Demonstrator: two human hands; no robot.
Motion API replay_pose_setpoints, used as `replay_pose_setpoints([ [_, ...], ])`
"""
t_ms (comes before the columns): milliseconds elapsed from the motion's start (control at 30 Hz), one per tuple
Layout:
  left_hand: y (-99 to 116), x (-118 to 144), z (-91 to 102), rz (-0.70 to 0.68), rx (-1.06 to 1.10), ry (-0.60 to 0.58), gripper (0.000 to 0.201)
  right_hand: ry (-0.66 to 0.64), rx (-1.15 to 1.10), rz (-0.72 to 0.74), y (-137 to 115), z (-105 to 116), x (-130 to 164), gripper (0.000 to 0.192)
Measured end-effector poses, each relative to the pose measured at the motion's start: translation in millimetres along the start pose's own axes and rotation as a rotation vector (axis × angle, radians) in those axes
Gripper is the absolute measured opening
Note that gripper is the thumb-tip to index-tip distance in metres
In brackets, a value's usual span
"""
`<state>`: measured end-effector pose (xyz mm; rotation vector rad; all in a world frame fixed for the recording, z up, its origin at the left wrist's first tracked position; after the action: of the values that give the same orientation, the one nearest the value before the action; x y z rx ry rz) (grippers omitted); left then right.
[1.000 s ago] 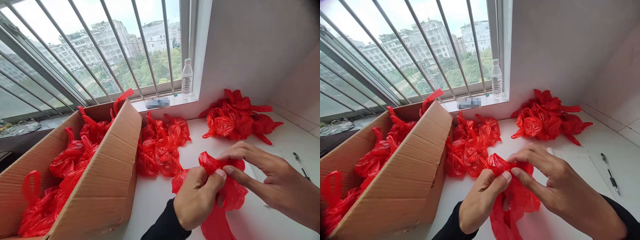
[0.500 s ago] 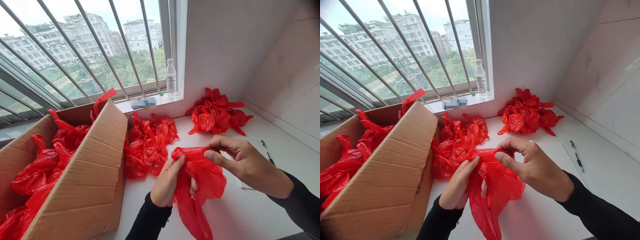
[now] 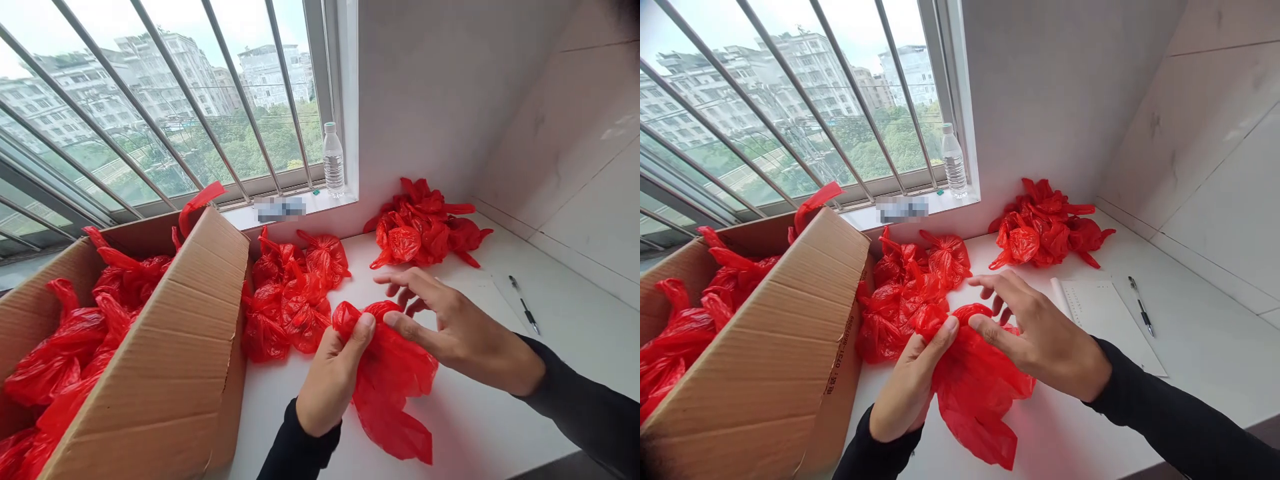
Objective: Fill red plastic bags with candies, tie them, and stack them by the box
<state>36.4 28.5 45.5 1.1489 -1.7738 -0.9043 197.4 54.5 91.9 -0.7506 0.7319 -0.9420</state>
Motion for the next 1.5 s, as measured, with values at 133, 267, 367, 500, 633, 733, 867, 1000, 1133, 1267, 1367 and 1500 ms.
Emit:
replay_pose_setpoints([
  [133,7.0,-2.3,-3.3,0.013,-0.087,-0.065,0.026,0.025,0.009,-0.002,-5.1,-0.1,-4.1,0.017],
  [267,6.4,-8.3,0.7,0.016,-0.103,0.040,0.036,0.120,-0.022,0.043,-14.4,0.0,0.2,0.016],
  [367,3.5,-12.9,1.4,-0.001,-0.090,0.108,0.037,0.115,-0.006,0.066,-17.1,-5.2,6.6,0.009],
  [500,2.1,-16.0,4.0,-0.024,-0.031,0.185,0.034,0.039,0.121,0.192,-17.9,-19.1,13.1,0.044],
  [633,5.7,-14.8,10.8,-0.040,-0.047,0.190,0.039,0.040,0.068,0.224,-11.0,-23.8,10.8,0.033],
  [733,10.6,-11.6,11.7,-0.052,-0.179,0.125,0.040,0.062,0.034,0.204,-5.8,-20.7,5.8,0.023],
  [867,15.5,-8.2,9.0,-0.101,-0.368,0.082,0.042,0.070,0.047,0.159,0.2,-18.6,1.7,0.025],
  [1000,1.7,-14.8,5.9,0.036,-0.150,-0.045,0.043,0.096,0.040,0.195,0.8,-19.9,4.0,0.026],
  [1133,-2.5,-20.9,9.4,0.039,0.056,-0.056,0.032,0.075,0.058,0.334,-4.2,-23.0,11.5,0.031],
  [1267,4.9,-16.6,12.6,0.032,0.023,-0.068,0.021,-0.002,0.044,0.340,-0.2,-25.3,12.9,0.056],
  [1367,11.2,-11.0,12.5,0.044,-0.038,-0.115,0.017,-0.073,0.016,0.226,10.5,-25.9,5.5,0.081],
  [1500,21.0,-5.4,13.0,-0.166,-0.411,-0.113,0.017,-0.238,-0.115,0.057,21.8,-30.5,-1.7,0.074],
])
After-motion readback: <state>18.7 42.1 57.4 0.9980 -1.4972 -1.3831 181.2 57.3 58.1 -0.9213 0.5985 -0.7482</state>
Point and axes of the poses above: each hand's wrist, its own x-axis away from the middle knuckle, its own z-axis out of the back of the hand, y = z × x, the point moved 5 cm from there along -x, towards the middle knuckle, and after that the axes turned 2 degrees about z, right-handed, at the moved point
